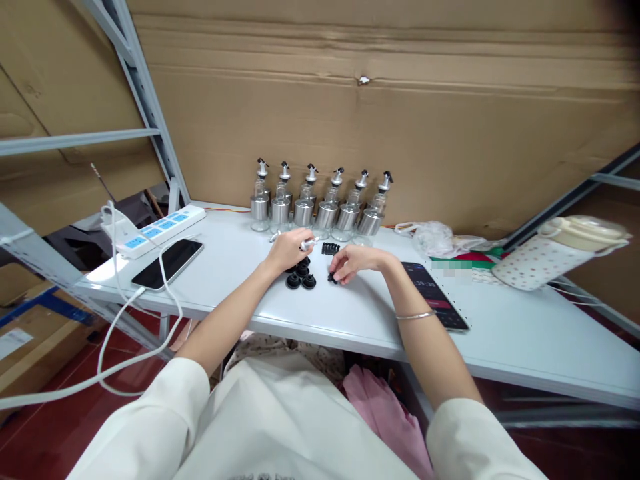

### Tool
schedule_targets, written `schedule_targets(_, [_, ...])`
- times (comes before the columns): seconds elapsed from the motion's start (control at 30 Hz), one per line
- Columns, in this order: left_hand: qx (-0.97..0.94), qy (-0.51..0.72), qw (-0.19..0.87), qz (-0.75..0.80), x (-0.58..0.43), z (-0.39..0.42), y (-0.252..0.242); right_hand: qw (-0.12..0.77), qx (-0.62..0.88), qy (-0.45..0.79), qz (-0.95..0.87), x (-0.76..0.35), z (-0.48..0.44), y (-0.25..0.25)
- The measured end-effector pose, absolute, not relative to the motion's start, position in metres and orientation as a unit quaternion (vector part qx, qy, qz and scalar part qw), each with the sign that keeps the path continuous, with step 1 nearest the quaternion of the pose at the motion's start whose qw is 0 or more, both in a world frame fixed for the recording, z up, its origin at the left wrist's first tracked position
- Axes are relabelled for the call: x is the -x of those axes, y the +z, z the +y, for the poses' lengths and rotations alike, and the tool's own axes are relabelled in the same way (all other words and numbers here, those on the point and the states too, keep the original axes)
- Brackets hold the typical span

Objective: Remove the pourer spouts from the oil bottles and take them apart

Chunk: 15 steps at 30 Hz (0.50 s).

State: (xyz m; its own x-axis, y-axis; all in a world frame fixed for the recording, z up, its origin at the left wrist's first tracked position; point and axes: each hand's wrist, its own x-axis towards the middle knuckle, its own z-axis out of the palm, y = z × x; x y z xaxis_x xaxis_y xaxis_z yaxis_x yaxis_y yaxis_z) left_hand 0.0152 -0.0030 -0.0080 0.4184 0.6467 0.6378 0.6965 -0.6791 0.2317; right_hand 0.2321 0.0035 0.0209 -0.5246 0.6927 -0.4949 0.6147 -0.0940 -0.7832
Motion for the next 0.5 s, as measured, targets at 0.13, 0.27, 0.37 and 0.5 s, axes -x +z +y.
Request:
schedule_targets(0.13, [0.841,-0.367,0.035,-0.396,-0.015,-0.001,-0.01,0.017,0.477,0.557,-0.68,-0.234,0.005,0.019])
schedule_targets(0.27, [0.841,-0.37,0.038,-0.394,-0.015,0.001,-0.012,0.024,0.469,0.547,-0.693,-0.235,0.007,0.016])
schedule_targets(0.37, [0.841,-0.37,0.041,-0.392,-0.015,0.001,-0.012,0.024,0.472,0.539,-0.697,-0.234,0.006,0.018])
schedule_targets(0.5, [0.837,-0.372,0.032,-0.4,-0.016,-0.001,-0.011,0.086,0.471,0.462,-0.747,-0.23,0.003,0.027])
